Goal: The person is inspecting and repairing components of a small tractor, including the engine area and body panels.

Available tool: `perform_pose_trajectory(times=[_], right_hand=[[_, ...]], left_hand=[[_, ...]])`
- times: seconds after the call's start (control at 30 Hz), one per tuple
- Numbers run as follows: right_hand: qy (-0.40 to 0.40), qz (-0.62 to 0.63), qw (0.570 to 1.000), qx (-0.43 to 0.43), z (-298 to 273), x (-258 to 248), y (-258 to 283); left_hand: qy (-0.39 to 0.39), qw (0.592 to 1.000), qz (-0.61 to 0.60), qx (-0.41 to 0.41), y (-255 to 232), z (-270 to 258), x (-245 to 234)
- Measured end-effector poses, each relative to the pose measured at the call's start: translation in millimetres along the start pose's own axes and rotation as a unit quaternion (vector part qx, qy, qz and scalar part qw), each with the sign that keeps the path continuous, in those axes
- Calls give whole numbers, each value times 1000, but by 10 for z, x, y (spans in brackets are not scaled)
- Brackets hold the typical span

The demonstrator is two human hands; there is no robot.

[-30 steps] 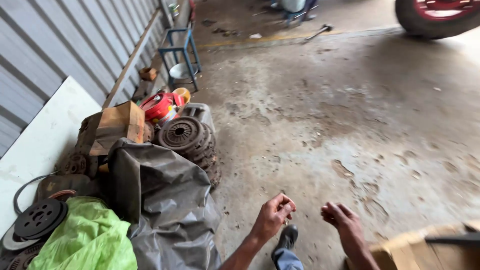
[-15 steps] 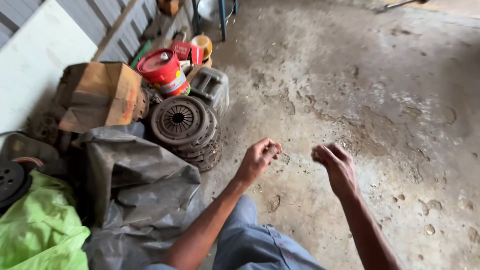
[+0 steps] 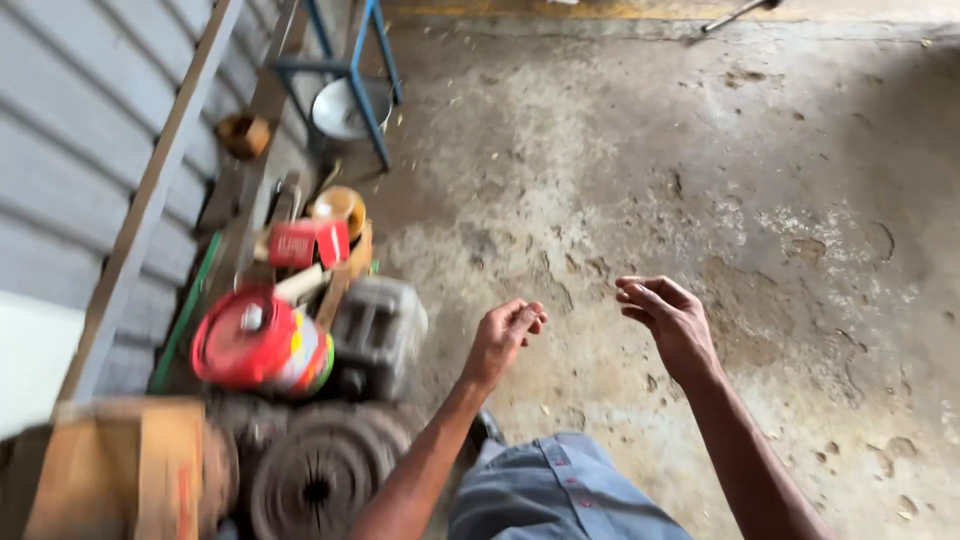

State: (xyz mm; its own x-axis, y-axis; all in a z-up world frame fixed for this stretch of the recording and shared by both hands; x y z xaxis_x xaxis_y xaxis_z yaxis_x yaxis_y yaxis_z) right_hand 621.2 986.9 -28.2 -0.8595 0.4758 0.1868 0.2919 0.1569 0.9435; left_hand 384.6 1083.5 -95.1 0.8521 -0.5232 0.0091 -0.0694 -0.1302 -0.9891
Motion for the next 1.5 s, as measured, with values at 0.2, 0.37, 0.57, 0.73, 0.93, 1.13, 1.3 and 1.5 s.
perform_pose_trajectory(times=[0.2, 0.37, 0.57, 0.73, 0.93, 1.13, 1.3, 1.5], right_hand=[[-47, 106, 991, -61, 1603, -337, -64], [-87, 105, 990, -16, 3078, -766, -181], [-102, 86, 989, 62, 5092, -1043, -28], [-9, -33, 999, 22, 6490, -177, 1280], [31, -72, 996, -35, 8343, 307, 1634], [-9, -49, 999, 15, 9869, 661, 2206], [-68, -60, 996, 6, 11031, 458, 2675], [-153, 73, 985, -39, 12460, -274, 2564]], left_hand=[[96, 994, 26, 52, -674, 1836, 39], [120, 988, 55, 86, -770, 3533, 158], [120, 976, 52, 172, -1080, 5395, 17], [1, 996, 57, 75, -1421, 6460, -454], [-39, 997, -5, 71, -857, 8067, -1057], [-44, 998, -39, 17, -675, 9918, -1579], [11, 998, -26, -47, -1171, 11632, -1504], [111, 992, 59, 1, -1702, 13624, -1020]])
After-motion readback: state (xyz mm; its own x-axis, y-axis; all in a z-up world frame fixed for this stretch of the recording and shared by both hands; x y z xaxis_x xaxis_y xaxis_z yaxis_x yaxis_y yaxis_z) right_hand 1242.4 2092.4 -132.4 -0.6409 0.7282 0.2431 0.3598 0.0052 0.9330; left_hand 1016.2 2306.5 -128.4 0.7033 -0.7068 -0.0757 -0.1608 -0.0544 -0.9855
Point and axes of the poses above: each hand's wrist, its own z-axis towards the middle knuckle, its own x-axis out of the palm, y = z × x, the point moved 7 cm from there along z, towards the middle knuckle, and after that the axes turned 2 degrees about x, right-handed, at the moved point
